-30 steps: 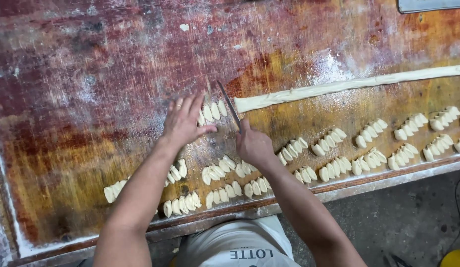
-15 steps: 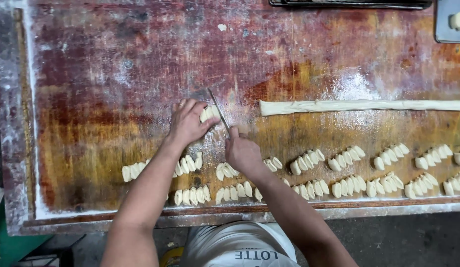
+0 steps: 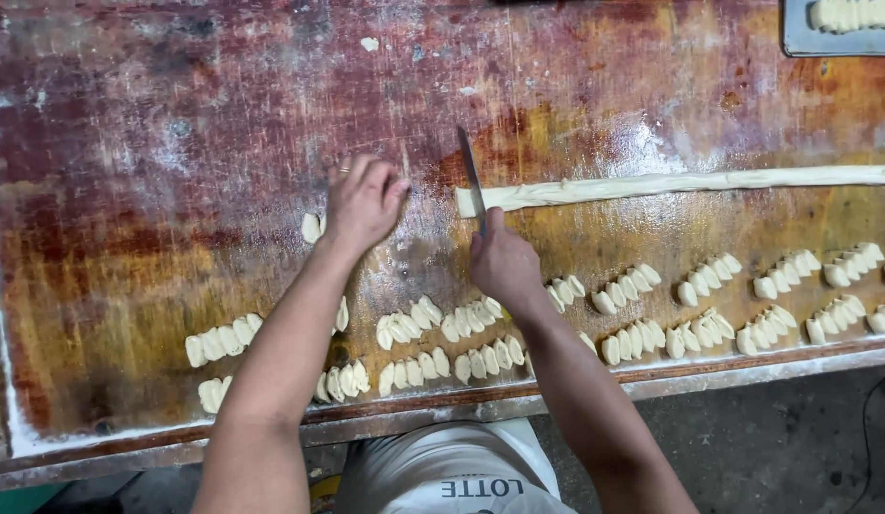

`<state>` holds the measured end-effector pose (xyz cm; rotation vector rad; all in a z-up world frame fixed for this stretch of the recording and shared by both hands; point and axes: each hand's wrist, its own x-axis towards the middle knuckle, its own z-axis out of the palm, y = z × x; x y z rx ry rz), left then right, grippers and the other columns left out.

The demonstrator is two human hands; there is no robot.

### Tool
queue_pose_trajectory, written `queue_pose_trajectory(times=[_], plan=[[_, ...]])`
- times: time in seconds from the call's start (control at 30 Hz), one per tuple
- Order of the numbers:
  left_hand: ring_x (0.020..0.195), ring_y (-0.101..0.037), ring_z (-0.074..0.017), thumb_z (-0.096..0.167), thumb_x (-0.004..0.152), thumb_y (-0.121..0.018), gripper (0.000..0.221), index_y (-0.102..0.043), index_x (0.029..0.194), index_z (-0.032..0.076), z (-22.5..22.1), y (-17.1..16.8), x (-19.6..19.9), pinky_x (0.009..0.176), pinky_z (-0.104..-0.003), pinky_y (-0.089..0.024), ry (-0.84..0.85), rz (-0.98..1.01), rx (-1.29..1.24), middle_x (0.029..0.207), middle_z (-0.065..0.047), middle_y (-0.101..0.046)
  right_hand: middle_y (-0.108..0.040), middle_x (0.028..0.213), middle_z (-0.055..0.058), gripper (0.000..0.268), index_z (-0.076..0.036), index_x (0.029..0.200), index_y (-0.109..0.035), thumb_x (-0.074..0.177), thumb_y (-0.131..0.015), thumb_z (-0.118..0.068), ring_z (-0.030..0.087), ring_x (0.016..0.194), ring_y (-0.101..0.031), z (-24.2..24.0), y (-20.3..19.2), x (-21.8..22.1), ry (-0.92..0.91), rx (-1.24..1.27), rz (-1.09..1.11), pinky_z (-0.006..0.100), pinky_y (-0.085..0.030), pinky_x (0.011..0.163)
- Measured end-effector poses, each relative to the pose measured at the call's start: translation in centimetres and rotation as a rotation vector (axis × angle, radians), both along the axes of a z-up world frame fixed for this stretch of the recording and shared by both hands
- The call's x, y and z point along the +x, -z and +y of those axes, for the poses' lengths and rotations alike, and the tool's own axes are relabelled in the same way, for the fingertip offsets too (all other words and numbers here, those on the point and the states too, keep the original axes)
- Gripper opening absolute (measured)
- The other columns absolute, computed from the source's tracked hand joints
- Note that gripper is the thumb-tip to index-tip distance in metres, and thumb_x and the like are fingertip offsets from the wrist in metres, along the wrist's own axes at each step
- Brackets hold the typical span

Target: Cutting a long rope of dough into small individual pieces using a knife and stretching new ropes from a bulk supply on a wooden work surface.

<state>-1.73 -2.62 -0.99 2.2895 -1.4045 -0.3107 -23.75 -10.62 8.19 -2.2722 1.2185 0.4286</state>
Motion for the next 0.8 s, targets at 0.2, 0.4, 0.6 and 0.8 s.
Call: queue_pose_trajectory(times=[0.2, 0.4, 0.6, 0.8], plan=[[0.113, -0.056, -0.0272, 0.034, 0.099, -0.055, 0.017, -0.068, 0.107, 0.025, -3.0, -0.1, -4.2, 0.101, -0.054, -0.039, 0.246, 0.025, -0.091, 0.111, -0.001, -0.059, -0.066, 0.088, 0.023, 0.030, -0.006, 0.120, -0.037, 0.101, -0.027, -0.027, 0.046, 0.084, -0.071, -0.8, 0.6, 0.5, -0.017, 0.069, 0.009, 0.053, -0.057, 0.071], [0.117, -0.054, -0.0306, 0.034, 0.096, -0.058, 0.018, -0.070, 0.100, 0.021, -3.3, -1.6, -4.5, 0.097, -0.050, -0.042, 0.381, 0.081, 0.004, 0.116, -0.006, -0.059, -0.063, 0.091, 0.027, 0.030, -0.008, 0.119, -0.035, 0.102, -0.029, -0.032, 0.052, 0.087, -0.068, -1.0, -2.5, -0.6, 0.008, 0.078, -0.053, 0.061, -0.053, 0.073], [0.110, -0.055, -0.0310, 0.036, 0.092, -0.063, 0.022, -0.060, 0.084, 0.016, -3.9, 0.3, -3.4, 0.091, -0.051, -0.044, 0.384, 0.101, -0.039, 0.110, -0.004, -0.059, -0.064, 0.090, 0.022, 0.027, -0.010, 0.116, -0.034, 0.100, -0.029, -0.031, 0.049, 0.087, -0.069, -2.3, -0.5, -1.5, -0.002, 0.081, 0.045, 0.055, -0.055, 0.076], [0.120, -0.053, -0.0297, 0.041, 0.096, -0.056, 0.019, -0.069, 0.105, 0.030, -6.7, 1.7, -6.0, 0.105, -0.058, -0.039, 0.405, 0.034, -0.026, 0.121, 0.000, -0.057, -0.064, 0.095, 0.025, 0.027, -0.010, 0.117, -0.034, 0.102, -0.031, -0.032, 0.049, 0.092, -0.068, -3.5, -1.3, -1.2, -0.015, 0.062, 0.002, 0.056, -0.054, 0.079]])
